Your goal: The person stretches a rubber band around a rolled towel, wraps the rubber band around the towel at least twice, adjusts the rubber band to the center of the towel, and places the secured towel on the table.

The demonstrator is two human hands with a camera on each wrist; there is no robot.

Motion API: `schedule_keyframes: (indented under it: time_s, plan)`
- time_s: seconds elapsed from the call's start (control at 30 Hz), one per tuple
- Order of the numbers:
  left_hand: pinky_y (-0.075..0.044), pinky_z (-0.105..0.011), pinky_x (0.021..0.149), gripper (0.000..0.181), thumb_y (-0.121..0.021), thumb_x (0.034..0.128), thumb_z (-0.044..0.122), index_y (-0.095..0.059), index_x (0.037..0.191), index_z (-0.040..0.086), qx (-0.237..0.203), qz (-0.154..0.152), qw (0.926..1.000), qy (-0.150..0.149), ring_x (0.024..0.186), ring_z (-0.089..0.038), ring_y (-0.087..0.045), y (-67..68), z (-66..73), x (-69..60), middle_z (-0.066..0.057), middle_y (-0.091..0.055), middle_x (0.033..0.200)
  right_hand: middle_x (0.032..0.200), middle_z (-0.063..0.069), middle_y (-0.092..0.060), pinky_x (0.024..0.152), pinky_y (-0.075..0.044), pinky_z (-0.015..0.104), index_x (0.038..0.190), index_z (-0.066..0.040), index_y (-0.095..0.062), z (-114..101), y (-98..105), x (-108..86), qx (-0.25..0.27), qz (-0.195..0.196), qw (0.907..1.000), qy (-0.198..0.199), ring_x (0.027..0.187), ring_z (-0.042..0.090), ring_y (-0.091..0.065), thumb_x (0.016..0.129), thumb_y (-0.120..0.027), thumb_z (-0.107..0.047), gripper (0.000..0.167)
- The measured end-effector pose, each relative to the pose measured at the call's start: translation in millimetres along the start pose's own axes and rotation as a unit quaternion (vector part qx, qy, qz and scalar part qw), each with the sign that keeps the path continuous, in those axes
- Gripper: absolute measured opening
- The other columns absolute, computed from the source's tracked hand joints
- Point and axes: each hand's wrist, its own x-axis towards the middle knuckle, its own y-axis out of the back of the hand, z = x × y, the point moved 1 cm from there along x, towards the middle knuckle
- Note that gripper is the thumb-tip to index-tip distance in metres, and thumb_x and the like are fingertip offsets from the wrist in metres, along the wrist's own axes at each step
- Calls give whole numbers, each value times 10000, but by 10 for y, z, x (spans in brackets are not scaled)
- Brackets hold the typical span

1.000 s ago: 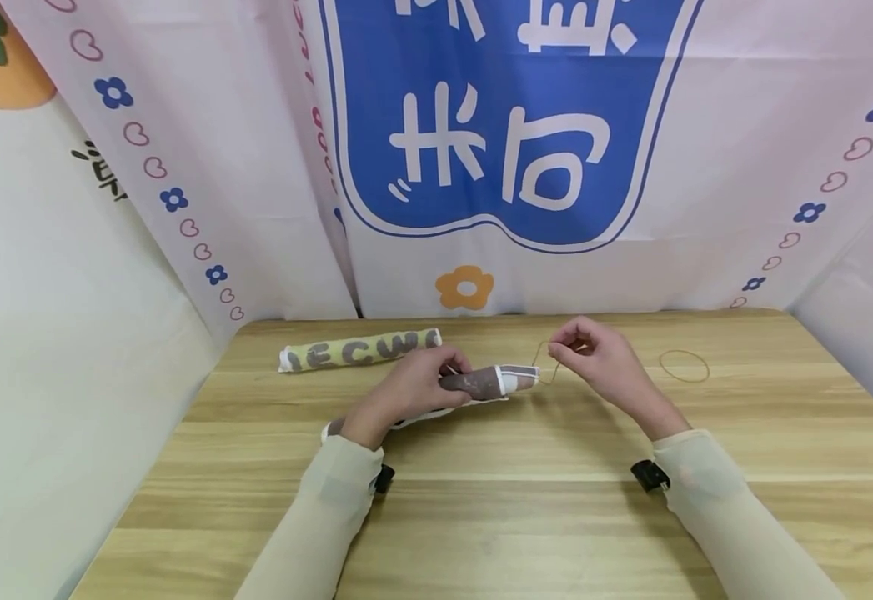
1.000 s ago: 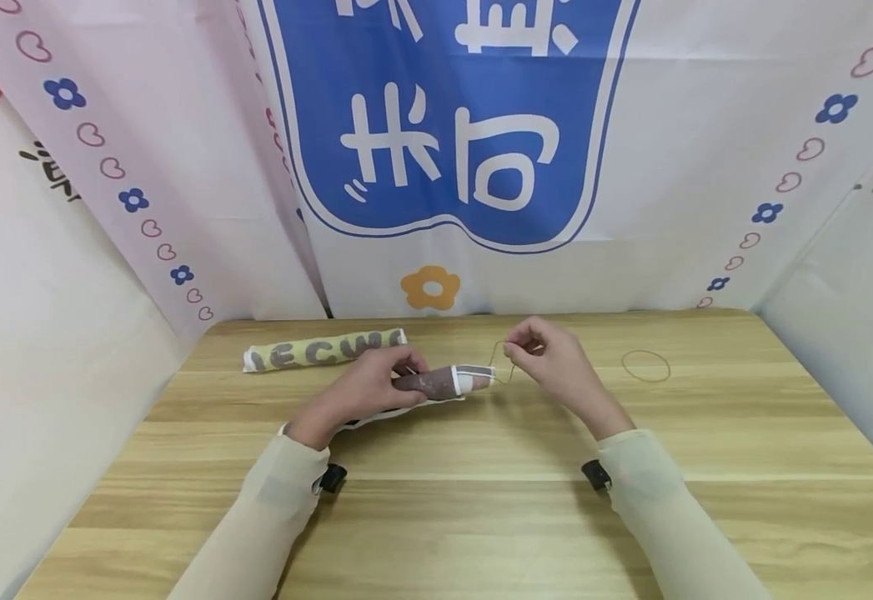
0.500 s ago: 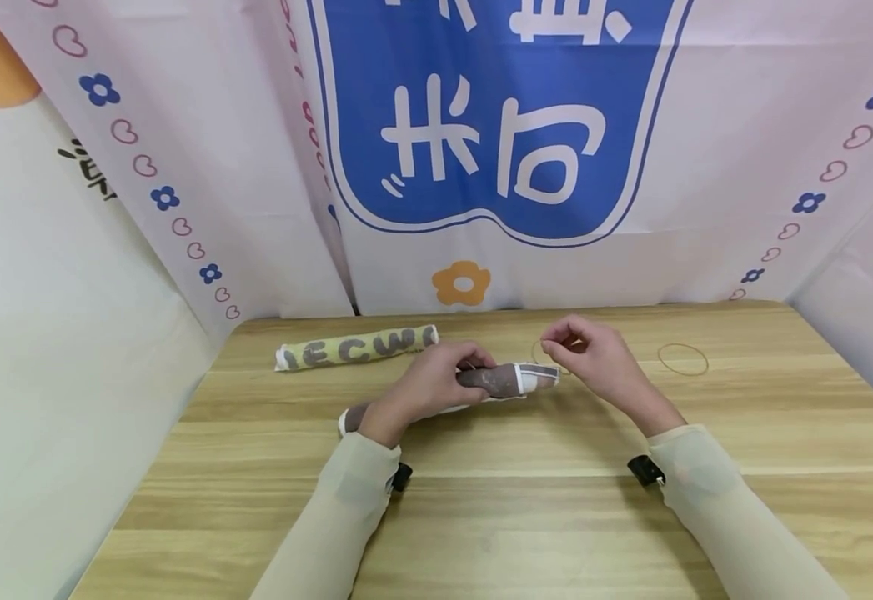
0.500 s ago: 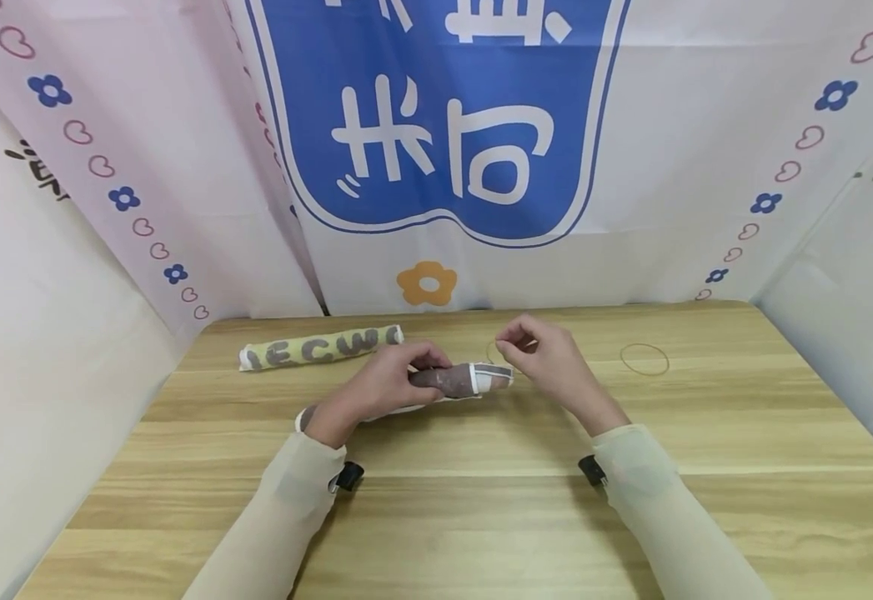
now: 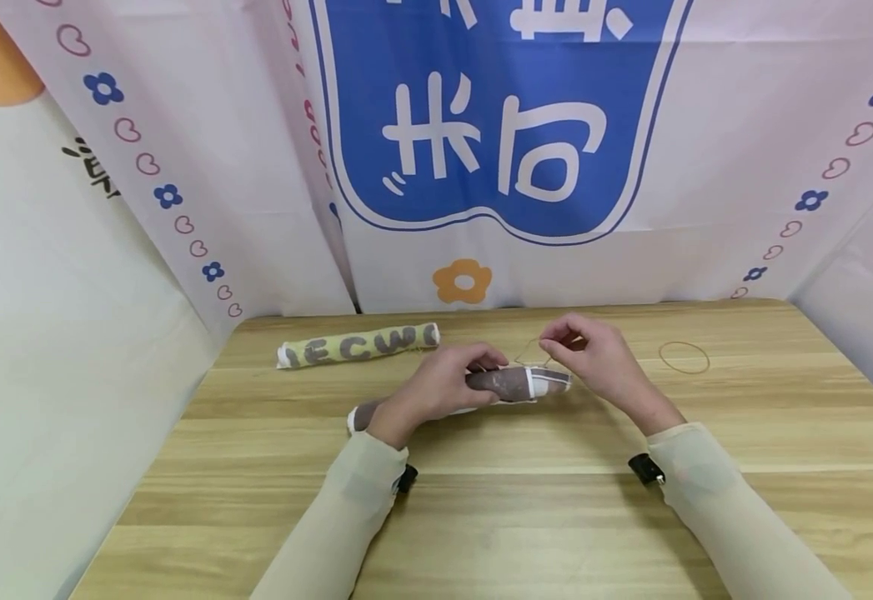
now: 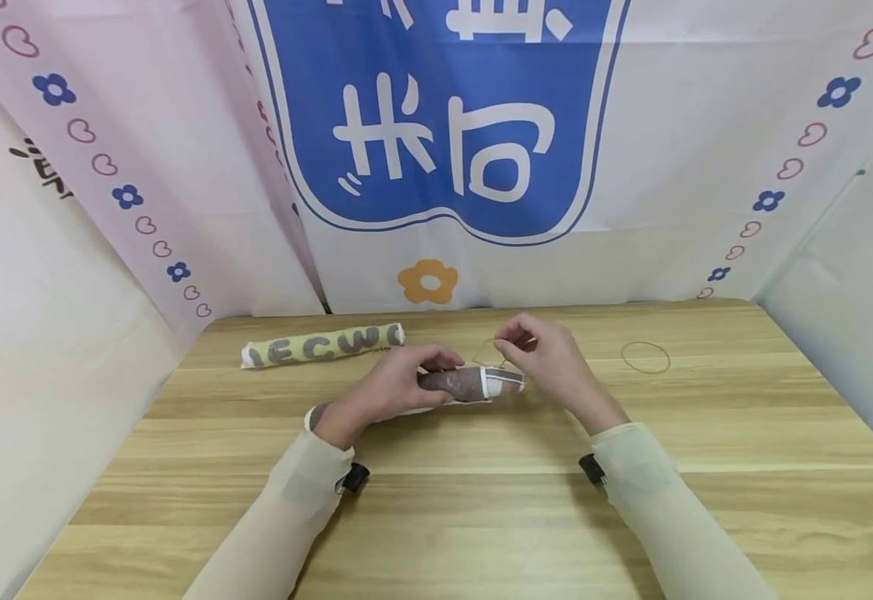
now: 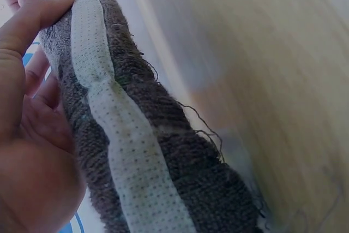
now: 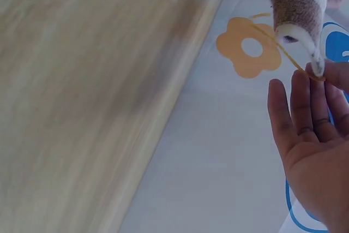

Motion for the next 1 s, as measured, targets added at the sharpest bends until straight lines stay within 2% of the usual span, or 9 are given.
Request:
schedule_keyframes:
  time_s: [0.23, 0.33, 0.53, 0.73, 0.87, 1.0]
  plan:
    - [-562, -344, 886, 606, -874, 871, 80, -636, 1427, 108, -33, 137, 9998, -109, 1044, -185, -711, 1, -6, -12, -24, -757, 1116, 1010, 39, -756, 833, -601, 426, 1053, -68, -764, -27, -20, -12, 108, -342, 9993, 108, 923, 223, -713, 993, -763, -82, 61]
    - [-566, -343, 880, 620, -860, 879, 68, -631, 1454, 112, -19, 148, 9997, -177, 1039, -174, -710, 5, -9, -9, -28, -757, 1114, 1020, 40, -751, 837, -599, 444, 1048, -68, -774, -50, -30, -22, 193, -437, 9987, 195, 939, 234, -710, 989, -766, -73, 60]
    - [-565, -333, 882, 563, -839, 896, 81, -671, 1428, 151, 18, 123, 9998, -157, 1038, -140, -695, 15, -1, -10, -24, -752, 1130, 1028, 15, -750, 829, -597, 446, 1043, -101, -786, -97, -45, -42, 230, -532, 9979, 291, 968, 251, -714, 988, -765, -74, 64]
    - [-552, -326, 876, 532, -821, 896, 68, -702, 1403, 178, -48, 159, 9992, -367, 1022, -128, -674, 15, -2, -14, -16, -749, 1191, 1017, -9, -754, 835, -594, 464, 1032, -115, -795, -146, -54, -57, 217, -569, 9968, 519, 956, 229, -713, 981, -770, -67, 74]
    - [-539, -311, 879, 445, -806, 905, 76, -744, 1335, 175, -36, 174, 9989, -434, 1038, -124, -656, 4, -6, -12, -5, -732, 1270, 1011, -18, -752, 832, -597, 463, 1029, -114, -794, -155, -56, -63, 197, -571, 9966, 563, 951, 222, -717, 979, -770, -63, 75]
    - [-536, -302, 849, 351, -796, 912, 85, -767, 1251, 172, -16, 232, 9990, -387, 1004, -118, -651, 3, -3, -18, 9, -734, 1234, 1018, -13, -756, 826, -598, 458, 1040, -96, -794, -145, -52, -57, 201, -626, 9965, 517, 954, 235, -720, 984, -766, -68, 68]
